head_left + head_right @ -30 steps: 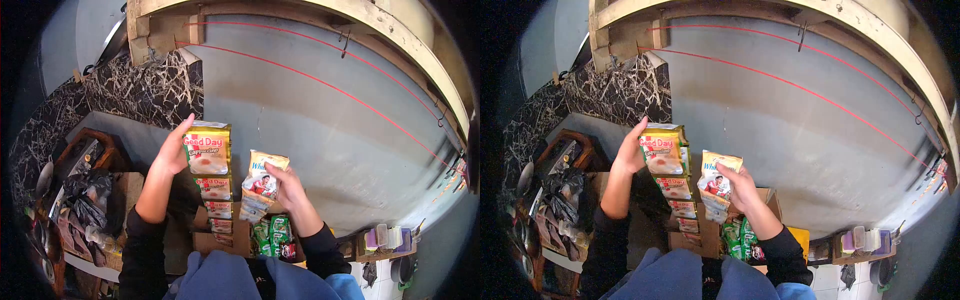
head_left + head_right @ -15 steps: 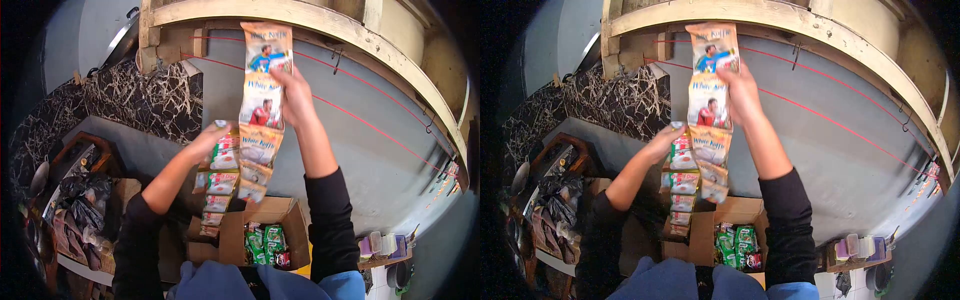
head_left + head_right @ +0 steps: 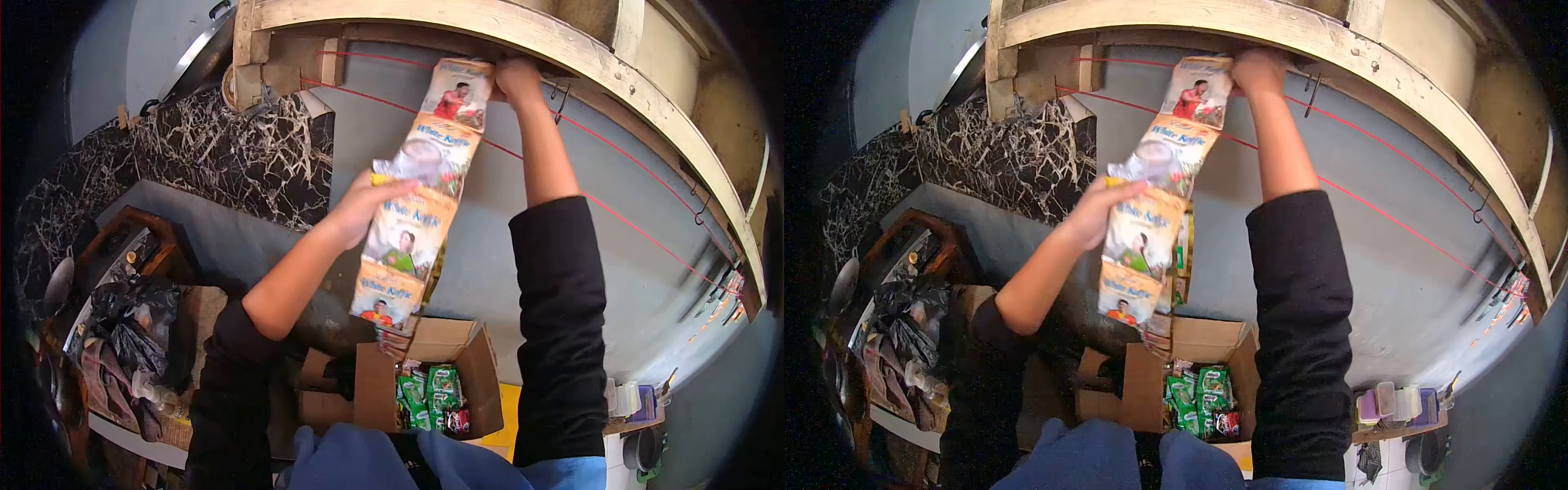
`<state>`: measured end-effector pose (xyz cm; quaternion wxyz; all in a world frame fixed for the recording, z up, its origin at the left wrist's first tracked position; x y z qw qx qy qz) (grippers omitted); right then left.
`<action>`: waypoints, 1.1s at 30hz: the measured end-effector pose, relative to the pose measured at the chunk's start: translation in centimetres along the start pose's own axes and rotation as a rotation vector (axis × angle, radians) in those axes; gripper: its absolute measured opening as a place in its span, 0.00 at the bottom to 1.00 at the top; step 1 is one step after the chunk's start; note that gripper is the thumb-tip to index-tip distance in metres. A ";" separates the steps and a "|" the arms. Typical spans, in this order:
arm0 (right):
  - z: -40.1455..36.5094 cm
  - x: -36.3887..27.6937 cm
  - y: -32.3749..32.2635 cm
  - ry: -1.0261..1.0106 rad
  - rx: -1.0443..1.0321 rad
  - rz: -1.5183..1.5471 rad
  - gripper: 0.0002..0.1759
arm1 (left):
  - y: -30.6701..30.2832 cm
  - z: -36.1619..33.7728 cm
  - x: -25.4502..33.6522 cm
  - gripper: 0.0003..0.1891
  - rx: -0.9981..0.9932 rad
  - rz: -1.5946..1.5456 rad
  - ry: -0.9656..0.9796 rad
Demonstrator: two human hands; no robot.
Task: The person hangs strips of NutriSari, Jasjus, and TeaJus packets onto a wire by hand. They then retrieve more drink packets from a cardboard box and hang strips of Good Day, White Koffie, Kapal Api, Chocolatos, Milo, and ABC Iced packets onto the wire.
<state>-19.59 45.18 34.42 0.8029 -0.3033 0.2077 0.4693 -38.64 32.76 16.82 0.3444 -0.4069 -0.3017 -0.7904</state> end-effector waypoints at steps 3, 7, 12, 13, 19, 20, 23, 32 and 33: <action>-1.1 -2.3 -2.2 0.006 -0.196 -0.723 0.13 | -0.1 0.9 2.4 0.15 -0.009 -0.144 0.040; -0.4 -1.4 -2.5 -0.145 -0.001 -0.704 0.24 | -0.1 1.6 4.3 0.16 -0.075 -0.129 0.117; -12.2 -6.9 -1.8 0.365 -0.581 -0.054 0.33 | 0.9 1.6 5.1 0.16 -0.044 0.066 0.169; -13.2 -6.8 -1.3 0.361 -0.631 0.121 0.33 | 0.9 1.7 4.9 0.16 -0.028 0.167 0.150; -16.0 -4.2 0.9 -0.034 -0.317 0.224 0.25 | 1.4 1.3 5.2 0.19 0.048 0.297 0.098; -16.2 -4.4 0.1 -0.042 -0.257 -0.042 0.24 | 1.4 1.3 5.2 0.21 0.055 0.332 0.035; -15.7 -5.8 -0.9 0.000 -0.190 -0.336 0.23 | 0.4 1.2 5.1 0.24 0.085 0.135 -0.167; -12.7 -4.0 1.1 0.110 -0.325 0.630 0.16 | 1.4 4.1 5.2 0.30 -0.107 -0.219 -0.136; -14.4 -4.7 1.0 0.107 -0.326 0.628 0.16 | 1.5 4.6 5.4 0.30 -0.108 -0.219 -0.133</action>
Point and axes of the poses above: each hand's wrist, its own z-axis towards the middle knuckle, its own y-axis out of the palm, x = y × z, the point moved 2 cm from there along z, towards the middle knuckle, and after that the axes turned 4 degrees about -x, right-handed, at the moved point
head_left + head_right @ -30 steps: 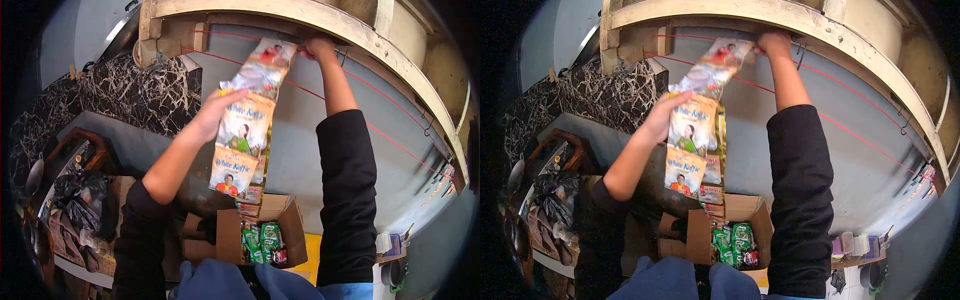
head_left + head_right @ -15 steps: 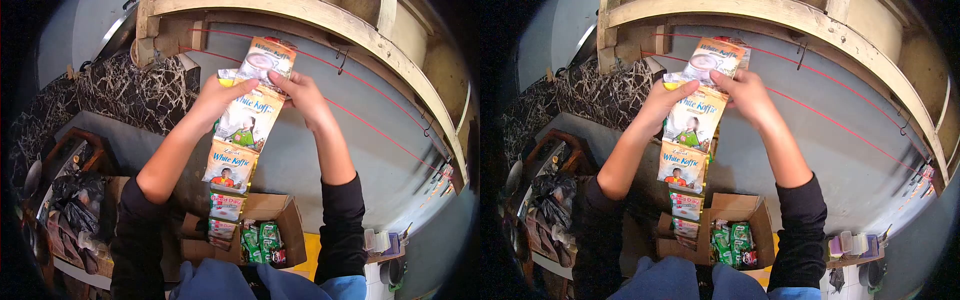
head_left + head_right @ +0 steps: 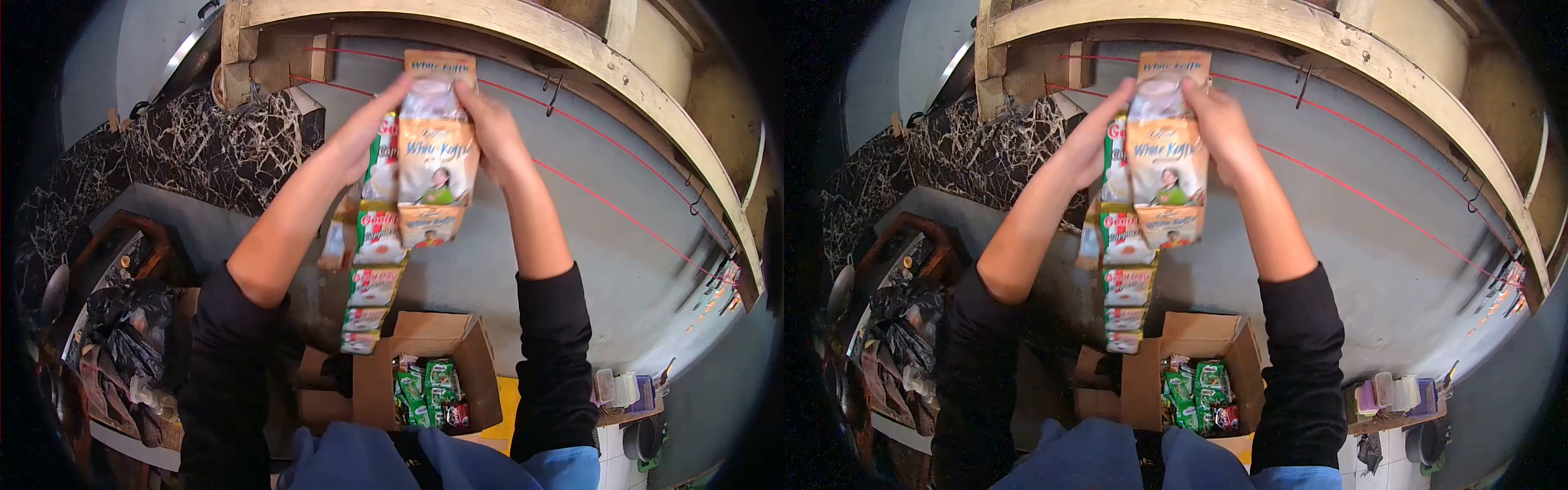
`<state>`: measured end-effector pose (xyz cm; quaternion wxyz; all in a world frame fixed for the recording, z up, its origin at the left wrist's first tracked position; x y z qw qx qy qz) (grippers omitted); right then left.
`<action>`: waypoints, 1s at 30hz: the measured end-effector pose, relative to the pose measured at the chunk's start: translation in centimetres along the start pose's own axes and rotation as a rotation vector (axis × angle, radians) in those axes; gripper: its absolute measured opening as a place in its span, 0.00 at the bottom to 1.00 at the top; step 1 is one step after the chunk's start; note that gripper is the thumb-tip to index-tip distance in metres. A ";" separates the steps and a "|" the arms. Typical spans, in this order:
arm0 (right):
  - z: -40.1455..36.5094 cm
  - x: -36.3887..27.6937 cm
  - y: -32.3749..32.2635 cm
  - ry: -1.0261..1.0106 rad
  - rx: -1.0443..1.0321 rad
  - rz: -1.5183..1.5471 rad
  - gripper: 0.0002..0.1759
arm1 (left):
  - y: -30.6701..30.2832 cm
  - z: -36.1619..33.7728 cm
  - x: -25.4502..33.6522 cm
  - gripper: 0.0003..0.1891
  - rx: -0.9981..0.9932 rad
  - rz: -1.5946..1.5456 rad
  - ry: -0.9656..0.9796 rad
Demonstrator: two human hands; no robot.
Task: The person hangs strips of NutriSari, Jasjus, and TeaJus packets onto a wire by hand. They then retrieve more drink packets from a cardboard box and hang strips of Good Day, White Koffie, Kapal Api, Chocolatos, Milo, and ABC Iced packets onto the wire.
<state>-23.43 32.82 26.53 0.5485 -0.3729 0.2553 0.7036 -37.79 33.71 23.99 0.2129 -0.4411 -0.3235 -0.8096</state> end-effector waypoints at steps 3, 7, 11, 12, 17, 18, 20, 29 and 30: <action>-4.0 0.7 0.9 0.084 -0.030 0.232 0.14 | 0.1 0.2 1.4 0.21 0.151 0.450 0.221; -7.2 3.8 -1.1 0.248 -0.403 -0.102 0.22 | -0.4 0.4 1.9 0.19 0.205 0.311 0.235; -9.2 5.3 0.3 0.373 -0.553 -0.220 0.27 | -1.4 0.9 2.5 0.21 0.188 0.193 0.236; -9.6 5.6 0.9 0.376 -0.544 -0.224 0.27 | -0.9 1.0 2.4 0.21 0.180 0.188 0.233; -10.0 4.4 0.4 0.380 -0.380 -0.468 0.13 | 0.7 0.7 2.3 0.21 0.271 0.351 0.284; -9.9 3.5 -0.4 0.401 -0.249 -0.702 0.08 | 0.9 0.6 2.5 0.20 0.271 0.365 0.317; -10.1 0.3 -1.3 0.103 0.004 -0.721 0.04 | 1.1 0.3 3.3 0.20 0.285 0.374 0.287; -1.7 -1.4 -7.0 -0.665 0.307 -1.148 0.06 | 0.6 1.7 3.9 0.18 0.320 0.323 0.294; -0.9 -0.4 -7.7 -0.589 0.299 -1.143 0.07 | 0.4 2.0 3.7 0.18 0.320 0.323 0.298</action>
Point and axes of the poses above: each hand's wrist, its own z-axis towards the middle knuckle, its own y-axis out of the palm, x = y × z, the point moved 2 cm from there along z, towards the middle knuckle, and after that the axes turned 4 degrees about -x, right-handed, at the moved point
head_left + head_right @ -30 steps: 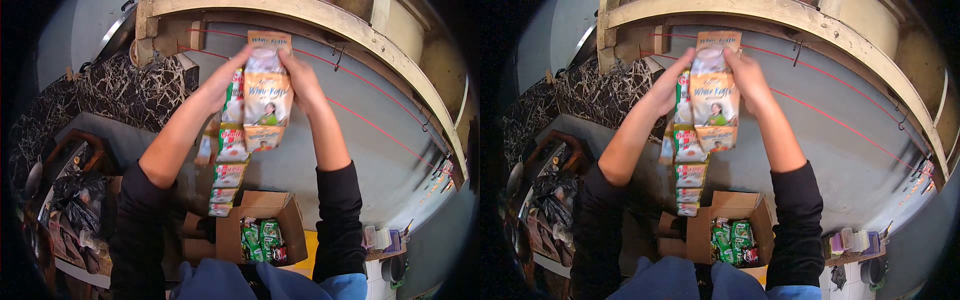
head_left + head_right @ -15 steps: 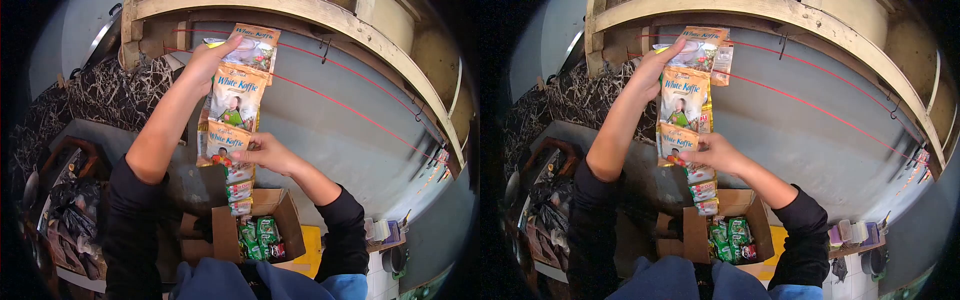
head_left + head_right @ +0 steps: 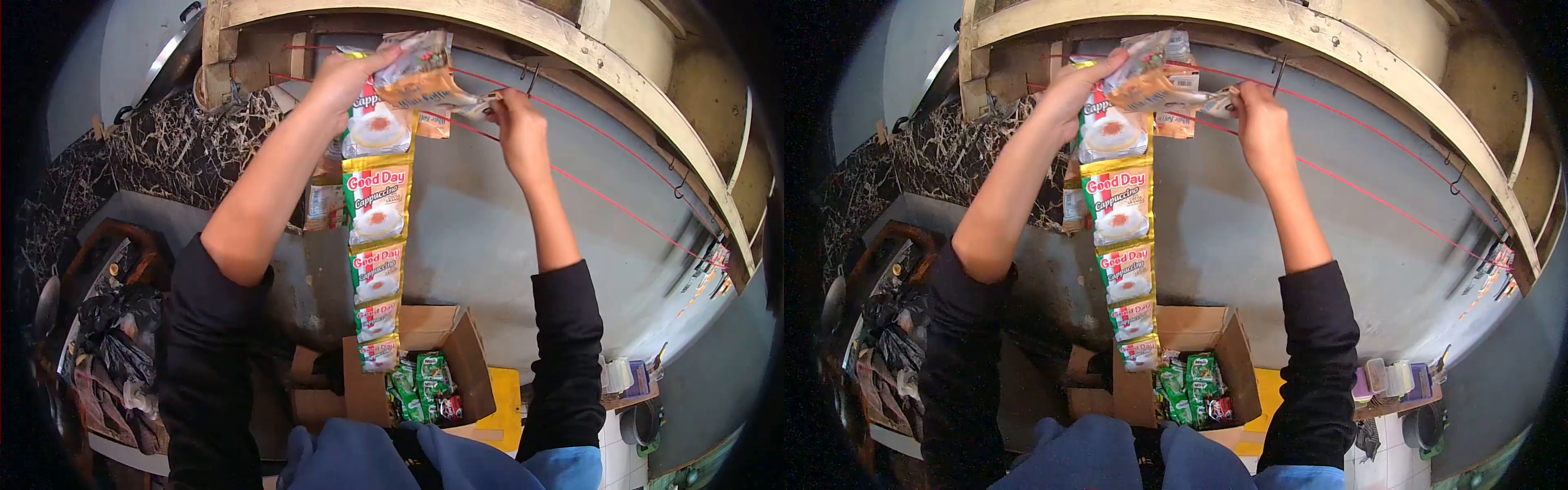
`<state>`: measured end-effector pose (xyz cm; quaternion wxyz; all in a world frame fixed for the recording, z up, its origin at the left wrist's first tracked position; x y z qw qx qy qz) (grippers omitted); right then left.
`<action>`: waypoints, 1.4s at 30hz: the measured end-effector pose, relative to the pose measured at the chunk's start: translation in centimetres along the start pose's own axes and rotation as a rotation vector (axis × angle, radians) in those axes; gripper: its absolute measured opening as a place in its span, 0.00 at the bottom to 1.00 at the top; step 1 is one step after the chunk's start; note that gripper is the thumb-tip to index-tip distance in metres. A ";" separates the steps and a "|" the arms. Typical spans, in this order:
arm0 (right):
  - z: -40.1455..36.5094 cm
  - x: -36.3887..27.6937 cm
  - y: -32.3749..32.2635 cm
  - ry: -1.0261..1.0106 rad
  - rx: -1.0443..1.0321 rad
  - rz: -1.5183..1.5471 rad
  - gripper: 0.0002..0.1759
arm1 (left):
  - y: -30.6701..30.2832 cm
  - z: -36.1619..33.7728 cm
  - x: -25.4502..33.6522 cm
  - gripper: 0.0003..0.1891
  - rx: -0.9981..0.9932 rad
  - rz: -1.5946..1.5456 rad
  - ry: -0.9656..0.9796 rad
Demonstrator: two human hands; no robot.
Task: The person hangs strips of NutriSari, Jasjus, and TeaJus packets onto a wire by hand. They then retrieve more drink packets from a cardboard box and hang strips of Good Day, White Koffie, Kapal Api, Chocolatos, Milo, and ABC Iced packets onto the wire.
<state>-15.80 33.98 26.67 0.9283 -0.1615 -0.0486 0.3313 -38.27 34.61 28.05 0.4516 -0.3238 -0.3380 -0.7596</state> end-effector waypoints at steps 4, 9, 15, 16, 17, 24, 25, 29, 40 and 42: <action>-0.4 2.3 1.8 0.061 -0.227 -0.028 0.08 | -0.3 0.9 -1.6 0.15 0.133 0.109 0.037; -0.5 -2.3 0.6 -0.053 -0.053 0.140 0.21 | -1.5 2.1 -4.4 0.15 0.229 0.191 0.116; 1.6 -4.5 1.1 0.195 -0.374 0.264 0.34 | -2.9 2.4 -5.0 0.13 0.282 0.125 0.138; 1.7 -4.8 1.3 0.191 -0.375 0.263 0.34 | -2.8 2.0 -5.0 0.13 0.284 0.123 0.141; 1.6 -5.3 1.6 0.126 -0.390 0.162 0.35 | -2.6 1.7 -4.9 0.12 0.302 0.150 0.167; 3.4 -3.3 2.4 0.118 -0.072 -0.181 0.24 | -4.1 0.7 -4.6 0.10 0.258 0.092 0.193; 3.8 -2.2 2.5 0.086 -0.068 -0.143 0.26 | -4.2 0.3 -4.3 0.10 0.258 0.094 0.192; 1.9 -0.1 4.3 0.161 -0.118 0.009 0.26 | -4.7 -1.8 -3.6 0.13 0.217 0.076 0.030; 1.7 -0.5 5.3 0.324 -0.349 -0.060 0.17 | -3.9 -4.6 -1.2 0.15 0.057 0.142 -0.045; 3.6 -2.1 3.5 0.249 -0.119 -0.156 0.19 | -3.6 -4.8 -0.6 0.15 0.039 0.159 -0.004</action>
Point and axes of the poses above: each hand's wrist, its own z-axis towards the middle knuckle, its own y-axis out of the palm, x = y × z, the point moved 2 cm from there along z, towards the middle knuckle, and after that the axes turned 4 degrees about -x, right-handed, at the moved point
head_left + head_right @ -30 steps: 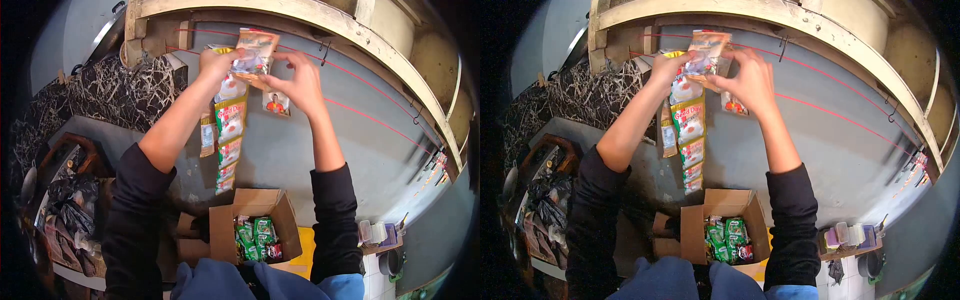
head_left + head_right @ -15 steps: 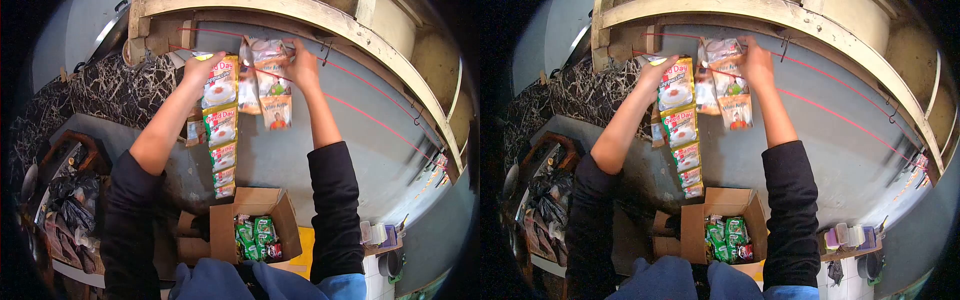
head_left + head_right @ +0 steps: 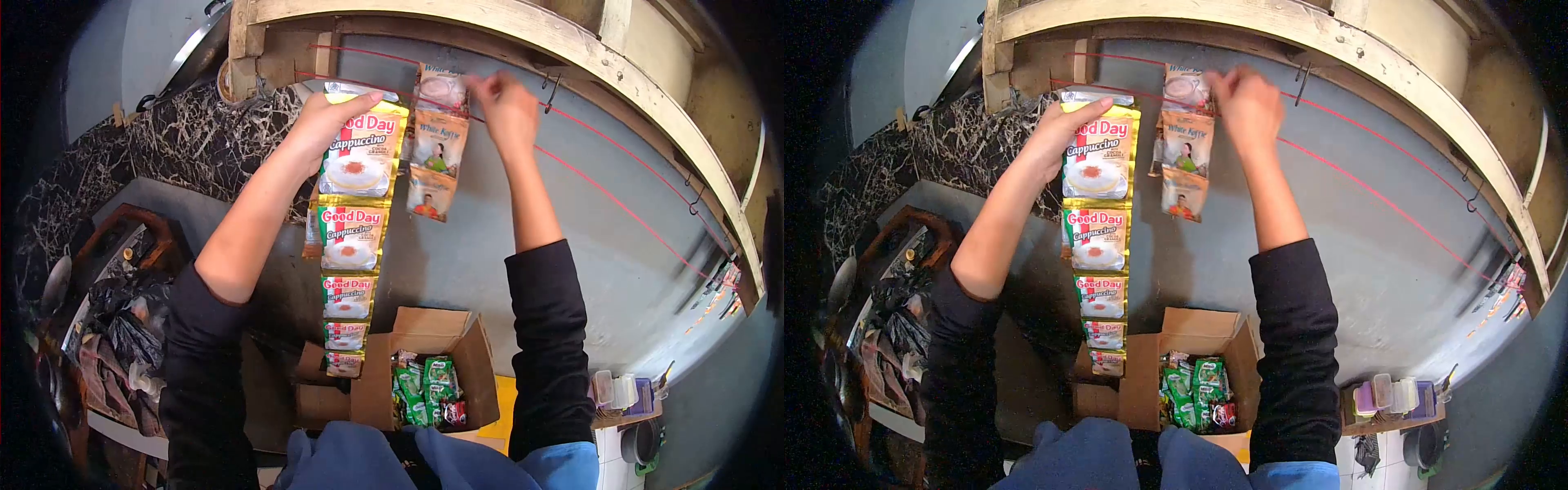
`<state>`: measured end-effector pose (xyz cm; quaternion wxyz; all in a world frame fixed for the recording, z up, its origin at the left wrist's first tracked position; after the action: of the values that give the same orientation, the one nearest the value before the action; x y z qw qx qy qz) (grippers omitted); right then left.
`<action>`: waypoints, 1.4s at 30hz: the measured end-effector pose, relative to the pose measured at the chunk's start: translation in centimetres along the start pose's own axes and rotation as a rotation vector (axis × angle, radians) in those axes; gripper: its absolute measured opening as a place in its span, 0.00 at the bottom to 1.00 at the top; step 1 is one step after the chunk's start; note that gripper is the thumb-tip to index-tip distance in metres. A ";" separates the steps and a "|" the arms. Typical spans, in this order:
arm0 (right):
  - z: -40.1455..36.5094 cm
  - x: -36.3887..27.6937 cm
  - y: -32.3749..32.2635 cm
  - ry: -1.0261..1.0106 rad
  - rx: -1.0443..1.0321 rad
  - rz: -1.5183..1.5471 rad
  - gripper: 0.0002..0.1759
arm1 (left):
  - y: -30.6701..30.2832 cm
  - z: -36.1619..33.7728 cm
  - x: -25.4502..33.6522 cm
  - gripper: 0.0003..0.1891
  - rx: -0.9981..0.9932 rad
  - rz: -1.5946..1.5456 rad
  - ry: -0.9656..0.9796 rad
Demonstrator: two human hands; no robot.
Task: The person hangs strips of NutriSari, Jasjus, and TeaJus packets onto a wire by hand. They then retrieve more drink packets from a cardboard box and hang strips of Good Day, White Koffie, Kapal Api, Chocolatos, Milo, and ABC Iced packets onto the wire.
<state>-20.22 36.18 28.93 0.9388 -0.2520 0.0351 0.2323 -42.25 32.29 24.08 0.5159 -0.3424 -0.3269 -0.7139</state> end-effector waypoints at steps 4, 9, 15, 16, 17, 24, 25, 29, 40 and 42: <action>4.9 -1.0 -0.1 -0.031 0.053 -0.529 0.32 | -0.1 -0.4 0.9 0.14 -0.028 0.047 -0.029; 7.9 0.4 4.8 0.307 -0.832 0.225 0.33 | -0.3 -0.8 1.2 0.15 -0.016 -0.021 -0.016; 8.3 0.0 5.7 0.004 0.016 -0.113 0.25 | -1.0 -2.0 1.3 0.16 -0.014 -0.062 -0.014; 7.2 -0.5 5.1 0.002 0.014 -0.110 0.25 | -1.1 -2.2 1.4 0.16 -0.021 -0.058 -0.030; 6.1 -0.9 4.2 0.009 0.051 -0.052 0.24 | -1.1 -2.2 1.5 0.16 -0.039 -0.047 -0.029; 1.9 -0.7 3.8 -0.098 0.331 -0.443 0.22 | -1.1 -1.5 1.7 0.15 -0.080 -0.149 -0.116; 0.9 -1.4 3.1 -0.156 0.433 -0.509 0.22 | -1.1 -1.5 1.8 0.15 -0.101 -0.193 -0.079; -4.7 -3.9 2.4 -0.196 -0.262 0.370 0.25 | -1.9 -1.3 2.5 0.13 -0.135 -0.267 0.089; -11.9 -8.2 11.6 0.552 -0.795 1.453 0.19 | -17.1 -9.9 -2.8 0.41 -0.187 -0.532 0.490; -9.2 -7.2 10.7 0.032 -0.401 1.144 0.19 | -14.6 -13.0 -1.9 0.40 -0.062 -0.494 0.427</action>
<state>-31.03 36.80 17.36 0.5985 -0.3688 0.1347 0.6983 -57.83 26.35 13.65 0.3731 -0.1109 -0.2625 -0.8829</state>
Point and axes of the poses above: each hand's wrist, its own z-axis towards the middle knuckle, its own y-axis out of the palm, x = y × z, the point moved 2 cm from there along z, towards the middle knuckle, and after that the axes turned 4 degrees about -x, right-handed, at the moved point
